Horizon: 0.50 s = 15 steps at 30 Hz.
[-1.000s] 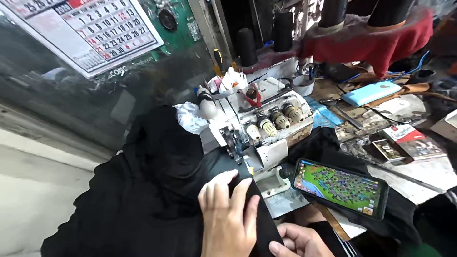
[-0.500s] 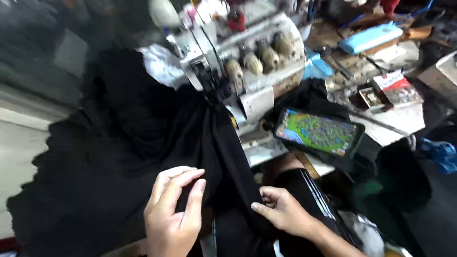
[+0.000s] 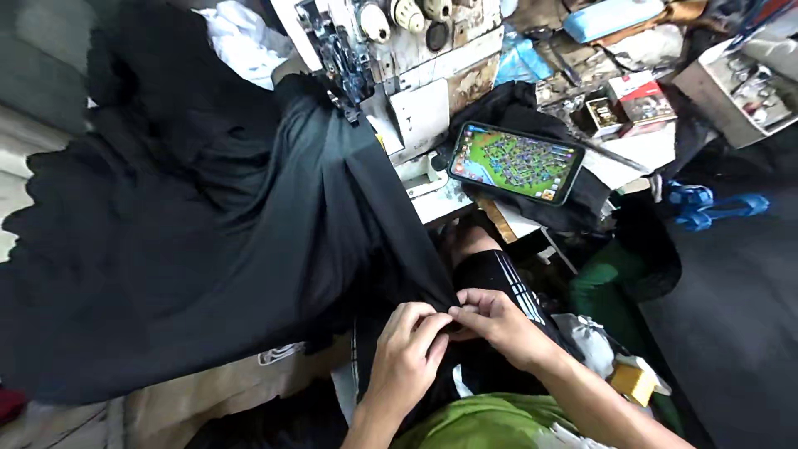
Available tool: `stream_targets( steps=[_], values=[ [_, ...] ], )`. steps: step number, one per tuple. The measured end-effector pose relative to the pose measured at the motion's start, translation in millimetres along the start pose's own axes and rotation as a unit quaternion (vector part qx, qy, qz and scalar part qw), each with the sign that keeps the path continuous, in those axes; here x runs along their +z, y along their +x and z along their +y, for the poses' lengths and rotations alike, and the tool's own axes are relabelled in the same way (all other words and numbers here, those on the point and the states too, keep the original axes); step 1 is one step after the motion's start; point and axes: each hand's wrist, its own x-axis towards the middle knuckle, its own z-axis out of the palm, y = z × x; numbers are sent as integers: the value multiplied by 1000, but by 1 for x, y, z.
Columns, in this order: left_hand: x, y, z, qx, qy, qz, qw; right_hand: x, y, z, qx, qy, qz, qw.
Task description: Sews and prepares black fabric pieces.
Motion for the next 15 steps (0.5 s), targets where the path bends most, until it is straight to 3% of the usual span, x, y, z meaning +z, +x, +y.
stream_targets(
  steps=[3, 7, 15],
  values=[
    [1, 7, 4, 13, -7, 22, 1000, -3, -13, -7, 7, 32, -17, 999],
    [-5, 10, 12, -21, -62, 5, 998, -7, -22, -1, -47, 10, -60, 997],
    [-7, 5, 20, -42, -105, -5, 994, -5, -28, 5, -55, -41, -22, 997]
  ],
)
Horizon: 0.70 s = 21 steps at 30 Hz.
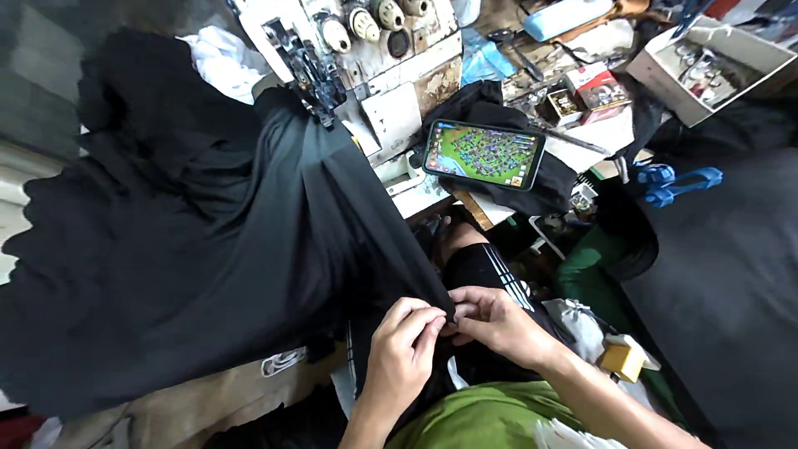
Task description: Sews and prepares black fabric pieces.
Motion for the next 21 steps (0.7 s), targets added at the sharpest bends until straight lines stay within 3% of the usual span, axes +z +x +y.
stream_targets(
  steps=[5, 10, 12, 16, 21],
  values=[
    [-20, -2, 19, 45, 15, 57, 997, -3, -6, -4, -1, 14, -2, 1000],
    [-78, -27, 88, 101, 42, 68, 992, -2, -25, -18, -8, 62, -36, 997],
    [-64, -31, 88, 98, 79, 86, 988, -1, -31, -19, -17, 74, -46, 996],
    [1, -27, 30, 69, 137, 101, 983, 5, -32, -17, -4, 80, -28, 996],
    [7, -26, 27, 77, 125, 108, 983, 3, -31, -19, -7, 84, -27, 996]
  ],
)
